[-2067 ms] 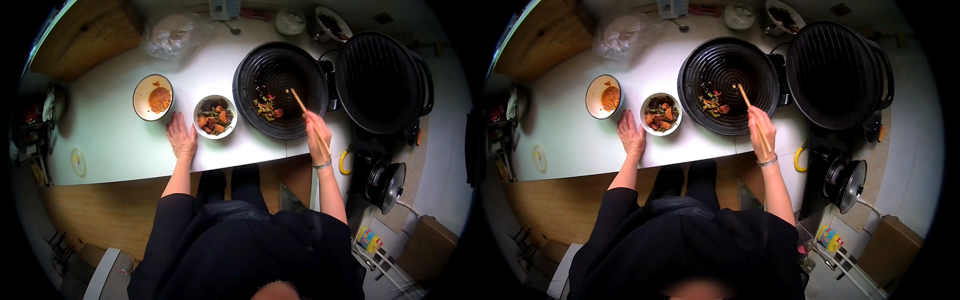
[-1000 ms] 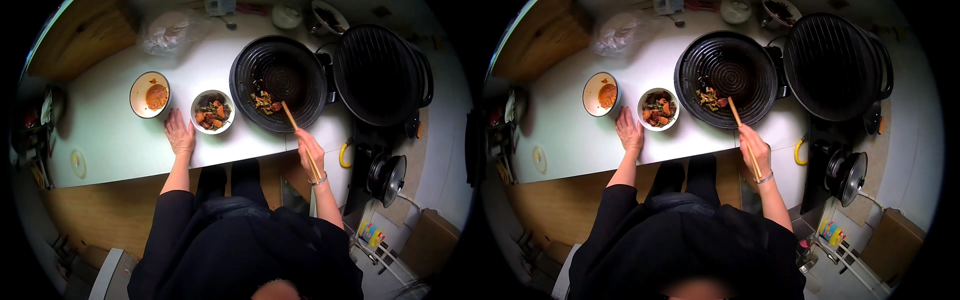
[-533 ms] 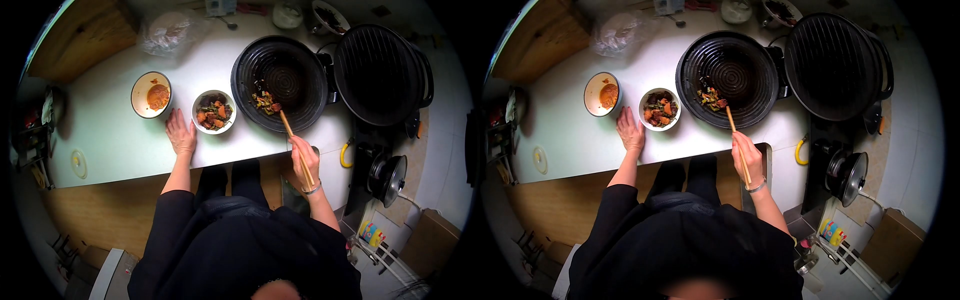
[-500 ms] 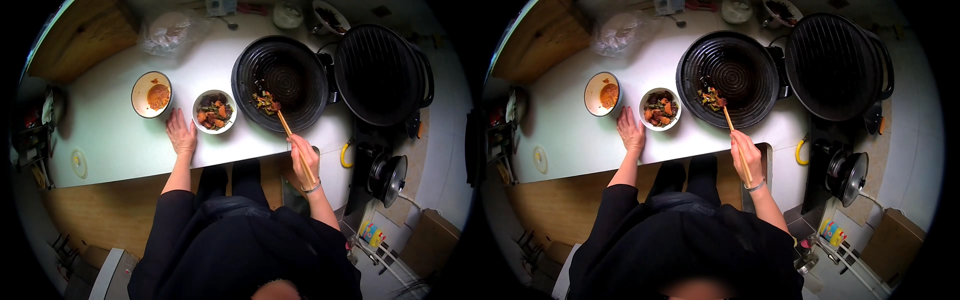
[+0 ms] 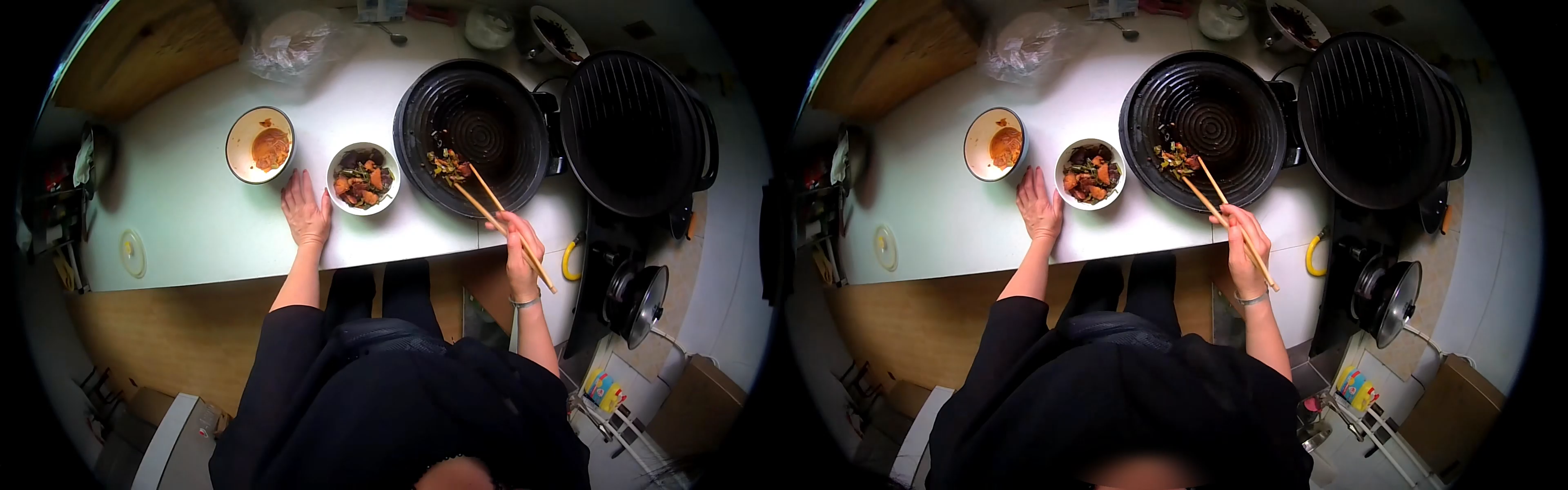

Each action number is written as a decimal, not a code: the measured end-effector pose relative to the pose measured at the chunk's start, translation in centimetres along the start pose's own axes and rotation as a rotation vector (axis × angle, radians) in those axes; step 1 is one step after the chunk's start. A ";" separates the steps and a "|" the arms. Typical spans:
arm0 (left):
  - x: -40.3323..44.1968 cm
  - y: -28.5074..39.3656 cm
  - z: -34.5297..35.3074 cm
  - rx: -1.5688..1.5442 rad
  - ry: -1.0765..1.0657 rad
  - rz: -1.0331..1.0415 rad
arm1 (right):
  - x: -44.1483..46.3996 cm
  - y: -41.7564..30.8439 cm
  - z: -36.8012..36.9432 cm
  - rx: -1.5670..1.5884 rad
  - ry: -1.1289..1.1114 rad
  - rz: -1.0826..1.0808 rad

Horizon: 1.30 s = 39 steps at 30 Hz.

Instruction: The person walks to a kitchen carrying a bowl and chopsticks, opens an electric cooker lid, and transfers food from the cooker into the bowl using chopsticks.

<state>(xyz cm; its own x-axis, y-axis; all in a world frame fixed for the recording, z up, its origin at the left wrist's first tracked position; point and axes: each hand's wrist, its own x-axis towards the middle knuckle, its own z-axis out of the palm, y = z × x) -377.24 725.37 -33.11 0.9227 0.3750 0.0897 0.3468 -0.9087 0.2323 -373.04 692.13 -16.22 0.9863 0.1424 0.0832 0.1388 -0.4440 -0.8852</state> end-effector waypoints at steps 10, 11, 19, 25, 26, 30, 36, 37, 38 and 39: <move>0.0 0.1 -0.2 0.011 -0.023 -0.009 | 1.1 0.4 -1.6 0.152 0.116 0.063; 0.0 0.1 -0.1 0.011 -0.011 -0.001 | 1.1 0.4 -1.7 0.139 0.141 0.068; 0.0 0.0 0.1 0.017 -0.010 0.000 | 2.4 0.9 -0.3 0.132 0.042 0.057; -0.1 0.0 0.1 0.013 -0.017 -0.015 | 3.3 2.2 -2.0 0.445 0.220 0.231; -0.1 0.0 0.2 0.013 -0.009 -0.010 | 3.3 2.3 -2.4 0.463 0.234 0.255; -0.1 -0.1 0.2 0.003 -0.008 -0.006 | 3.4 3.0 -3.6 0.619 0.234 0.299; 0.0 0.1 -0.1 -0.015 0.001 -0.002 | 3.3 3.1 -5.5 0.898 0.203 0.314; 0.0 0.1 -0.2 -0.016 -0.004 -0.007 | 3.3 3.1 -5.8 0.898 0.205 0.311; 0.0 0.2 -0.2 -0.018 -0.010 -0.012 | 3.4 3.1 -6.1 0.970 0.184 0.299; 0.0 0.2 -0.2 -0.022 -0.006 -0.009 | 3.5 2.9 -6.4 1.042 0.162 0.286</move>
<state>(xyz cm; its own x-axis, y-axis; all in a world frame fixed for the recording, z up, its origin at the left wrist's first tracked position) -377.23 725.23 -32.84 0.9207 0.3817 0.0813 0.3512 -0.9012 0.2541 -368.63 685.72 -15.58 0.9806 0.0009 -0.1959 -0.1659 0.5354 -0.8281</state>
